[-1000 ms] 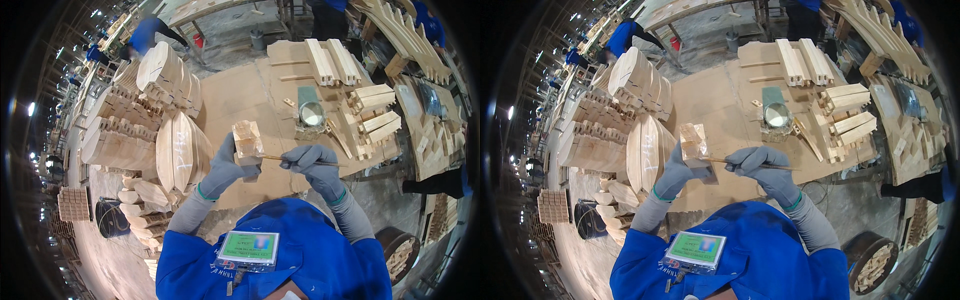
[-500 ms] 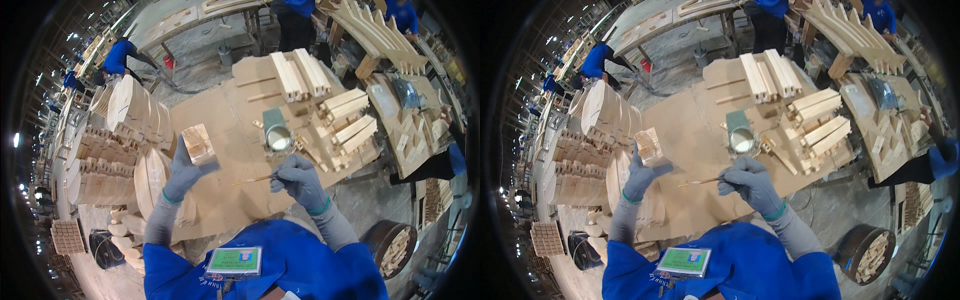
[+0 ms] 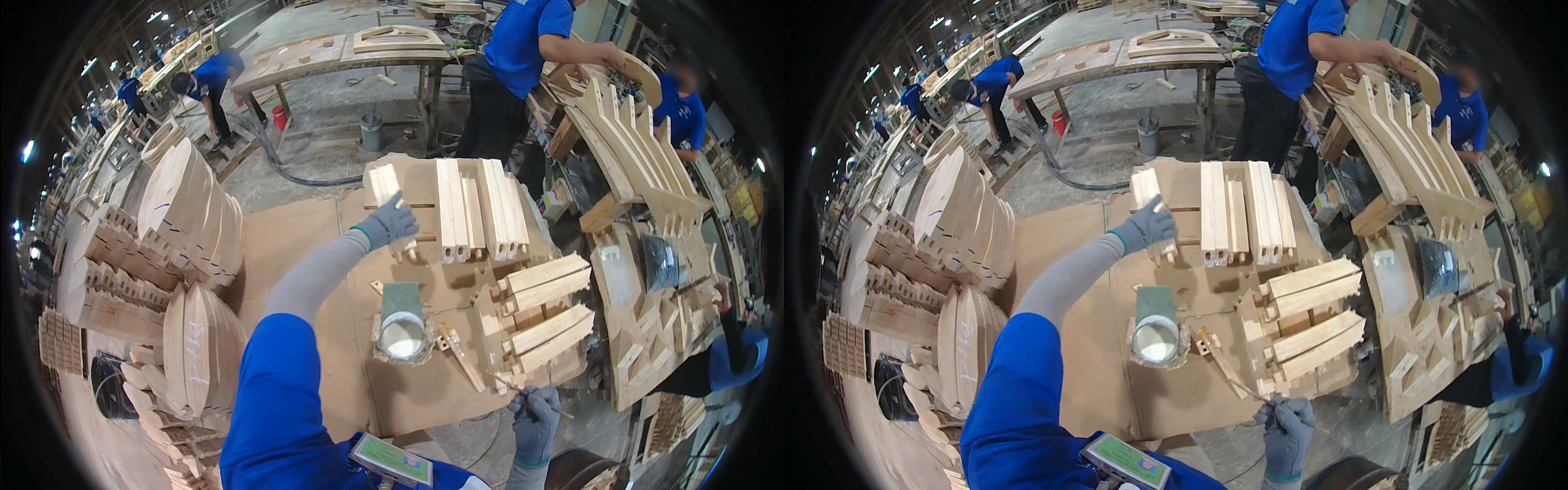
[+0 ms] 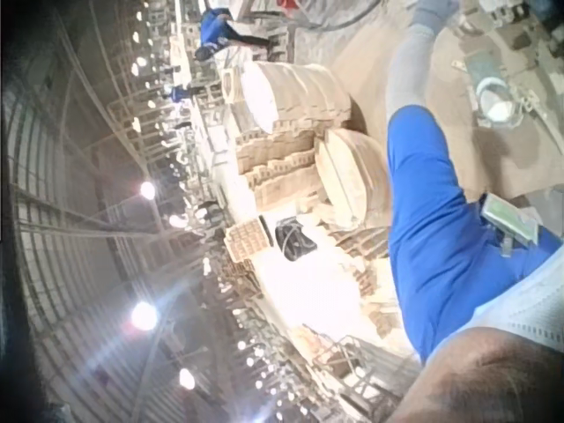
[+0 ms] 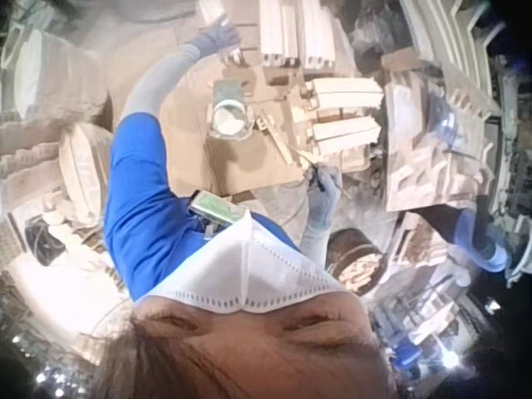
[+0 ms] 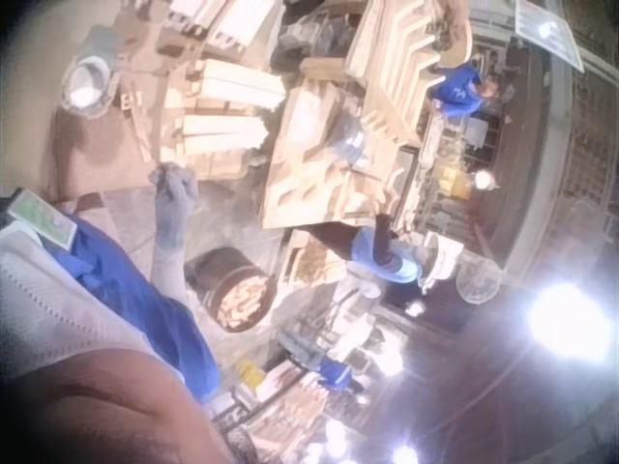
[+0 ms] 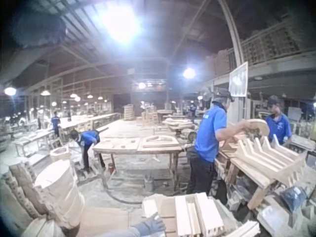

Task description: The person repeatedly picks up small wooden pieces, applies glue to their edges and joints using a brush, and places them back on the workbench. The process is repeated for multiple pieces in a workshop setting.

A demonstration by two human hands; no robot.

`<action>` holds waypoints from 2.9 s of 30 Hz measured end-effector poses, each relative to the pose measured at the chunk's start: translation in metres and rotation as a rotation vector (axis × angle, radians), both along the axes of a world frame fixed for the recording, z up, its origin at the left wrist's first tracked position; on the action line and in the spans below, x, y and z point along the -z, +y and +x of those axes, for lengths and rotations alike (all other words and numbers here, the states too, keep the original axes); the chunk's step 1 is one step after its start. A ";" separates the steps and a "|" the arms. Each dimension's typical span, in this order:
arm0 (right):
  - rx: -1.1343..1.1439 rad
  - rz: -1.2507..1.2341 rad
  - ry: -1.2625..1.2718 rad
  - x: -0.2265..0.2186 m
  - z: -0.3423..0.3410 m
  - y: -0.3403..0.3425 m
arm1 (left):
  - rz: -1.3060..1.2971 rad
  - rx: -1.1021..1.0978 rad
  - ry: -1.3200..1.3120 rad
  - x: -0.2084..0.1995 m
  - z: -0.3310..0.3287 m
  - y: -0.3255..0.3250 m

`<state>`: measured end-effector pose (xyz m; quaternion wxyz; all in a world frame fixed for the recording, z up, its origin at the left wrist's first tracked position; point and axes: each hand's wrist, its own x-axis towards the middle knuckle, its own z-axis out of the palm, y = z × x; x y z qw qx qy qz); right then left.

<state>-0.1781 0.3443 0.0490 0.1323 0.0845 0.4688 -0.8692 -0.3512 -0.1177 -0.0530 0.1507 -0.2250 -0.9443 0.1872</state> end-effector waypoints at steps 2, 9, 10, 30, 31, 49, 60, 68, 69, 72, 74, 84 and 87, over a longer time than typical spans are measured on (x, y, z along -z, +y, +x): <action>-0.033 0.043 -0.013 0.009 -0.008 0.012 | -0.121 0.036 -0.114 0.022 -0.025 0.006; -0.038 0.132 -0.038 0.016 -0.036 0.016 | -0.241 -0.022 -0.228 0.054 -0.055 0.038; -0.088 0.112 -0.028 0.016 -0.039 0.012 | -0.117 -0.059 -0.099 0.051 -0.038 0.024; -0.446 0.134 0.375 -0.022 0.063 -0.144 | 0.592 -1.740 0.062 -0.067 0.525 -0.003; -0.478 0.122 0.366 -0.029 0.080 -0.156 | 0.606 -1.760 0.071 -0.063 0.533 -0.006; -0.545 -0.004 0.338 -0.057 0.174 -0.179 | 0.585 -1.812 0.012 -0.058 0.510 -0.022; -0.303 0.081 0.308 -0.046 0.164 -0.122 | 2.473 -0.491 0.285 -0.081 0.519 -0.002; -0.226 0.111 0.351 -0.056 0.152 -0.111 | 2.810 -0.131 0.225 -0.068 0.500 0.029; -0.226 0.126 0.350 -0.055 0.149 -0.109 | 2.788 -0.090 0.245 -0.070 0.495 0.036; -0.260 0.118 0.328 -0.055 0.140 -0.112 | 3.142 0.209 0.201 -0.045 0.488 0.027; -0.250 0.154 0.367 -0.057 0.132 -0.106 | 3.166 0.227 0.115 -0.070 0.462 0.043; -0.253 0.122 0.216 -0.031 0.069 -0.088 | 3.230 0.105 -0.496 -0.045 0.430 0.101; -0.250 0.155 0.230 -0.034 0.051 -0.095 | 3.185 0.021 -0.209 -0.061 0.415 0.108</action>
